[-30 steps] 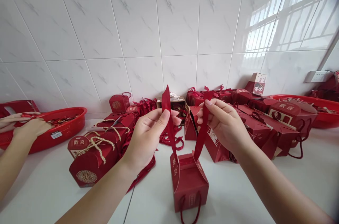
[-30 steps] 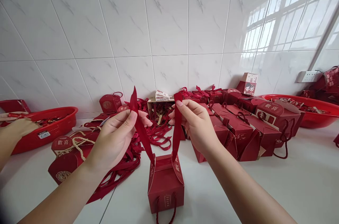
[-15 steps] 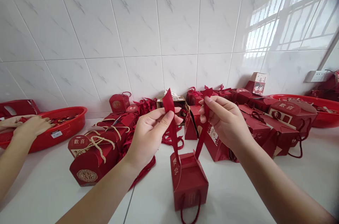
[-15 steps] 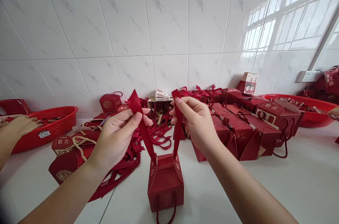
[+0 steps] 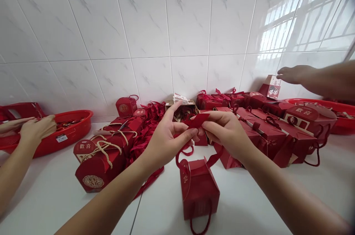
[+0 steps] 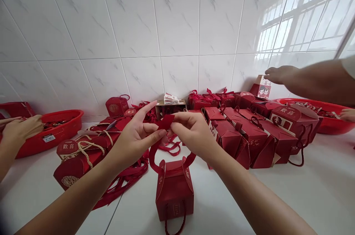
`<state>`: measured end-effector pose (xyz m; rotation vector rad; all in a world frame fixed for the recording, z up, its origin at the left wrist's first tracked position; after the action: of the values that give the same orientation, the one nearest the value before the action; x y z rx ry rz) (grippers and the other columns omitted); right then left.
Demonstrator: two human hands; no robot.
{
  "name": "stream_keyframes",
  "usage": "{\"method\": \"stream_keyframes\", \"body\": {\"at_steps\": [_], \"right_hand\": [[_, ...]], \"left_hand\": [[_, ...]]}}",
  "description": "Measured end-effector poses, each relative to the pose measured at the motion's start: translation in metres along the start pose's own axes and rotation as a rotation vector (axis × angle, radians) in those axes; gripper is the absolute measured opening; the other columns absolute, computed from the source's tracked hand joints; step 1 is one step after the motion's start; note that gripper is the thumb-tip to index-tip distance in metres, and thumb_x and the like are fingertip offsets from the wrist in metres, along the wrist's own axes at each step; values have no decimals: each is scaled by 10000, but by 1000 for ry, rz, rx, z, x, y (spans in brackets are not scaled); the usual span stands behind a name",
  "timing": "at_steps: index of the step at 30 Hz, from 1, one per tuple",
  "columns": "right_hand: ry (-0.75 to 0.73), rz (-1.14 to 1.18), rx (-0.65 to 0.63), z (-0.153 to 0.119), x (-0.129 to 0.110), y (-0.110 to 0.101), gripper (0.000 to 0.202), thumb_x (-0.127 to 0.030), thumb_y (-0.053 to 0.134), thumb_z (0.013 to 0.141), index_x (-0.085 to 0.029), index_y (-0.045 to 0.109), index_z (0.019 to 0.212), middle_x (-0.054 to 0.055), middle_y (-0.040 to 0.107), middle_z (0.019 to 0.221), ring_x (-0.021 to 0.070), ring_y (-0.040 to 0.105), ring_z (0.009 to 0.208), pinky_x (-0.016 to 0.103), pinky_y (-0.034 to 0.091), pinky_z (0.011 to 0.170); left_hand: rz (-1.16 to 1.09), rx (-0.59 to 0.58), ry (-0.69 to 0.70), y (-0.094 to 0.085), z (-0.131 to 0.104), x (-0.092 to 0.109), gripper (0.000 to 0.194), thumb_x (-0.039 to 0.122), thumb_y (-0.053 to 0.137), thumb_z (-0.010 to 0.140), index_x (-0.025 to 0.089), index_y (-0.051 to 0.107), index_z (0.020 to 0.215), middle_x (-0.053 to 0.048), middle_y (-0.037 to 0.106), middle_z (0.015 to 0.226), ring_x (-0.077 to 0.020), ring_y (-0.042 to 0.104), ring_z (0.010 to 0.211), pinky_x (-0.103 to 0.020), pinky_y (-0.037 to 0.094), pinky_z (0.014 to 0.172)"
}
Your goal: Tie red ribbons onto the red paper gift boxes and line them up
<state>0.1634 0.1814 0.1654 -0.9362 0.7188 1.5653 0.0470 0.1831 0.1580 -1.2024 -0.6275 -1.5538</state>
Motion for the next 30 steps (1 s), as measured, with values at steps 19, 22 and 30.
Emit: {"method": "stream_keyframes", "body": {"at_steps": [19, 22, 30], "right_hand": [[-1001, -791, -73, -41, -35, 16, 252, -51, 500, 915, -183, 701, 992, 70, 722, 860, 166, 615, 759, 340, 521, 674], [-1017, -810, -45, -43, -33, 18, 262, -51, 516, 909, -194, 690, 1043, 69, 732, 895, 171, 641, 770, 344, 520, 673], [-642, -807, 477, -79, -20, -50, 119, -101, 611, 857, -199, 666, 894, 43, 698, 821, 149, 645, 681, 254, 512, 592]], "left_hand": [[-377, 45, -185, -17, 0, -34, 565, 135, 672, 744, 106, 448, 1262, 23, 659, 656, -114, 635, 678, -219, 479, 692], [-330, 23, -124, -13, -3, -29, 560, 199, 640, 793, 115, 422, 1302, -28, 702, 753, -154, 669, 793, -264, 503, 768], [937, 391, 666, -37, -65, 21, 509, 148, 607, 858, 235, 448, 1333, 47, 583, 694, -139, 619, 677, -259, 516, 786]]}}
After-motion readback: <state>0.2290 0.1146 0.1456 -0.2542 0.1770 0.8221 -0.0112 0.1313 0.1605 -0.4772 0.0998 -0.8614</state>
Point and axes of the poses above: each hand's wrist, its own z-axis towards the middle knuckle, its own y-axis out of the palm, x = y × z, the point moved 10 cm from there along z, towards the middle knuckle
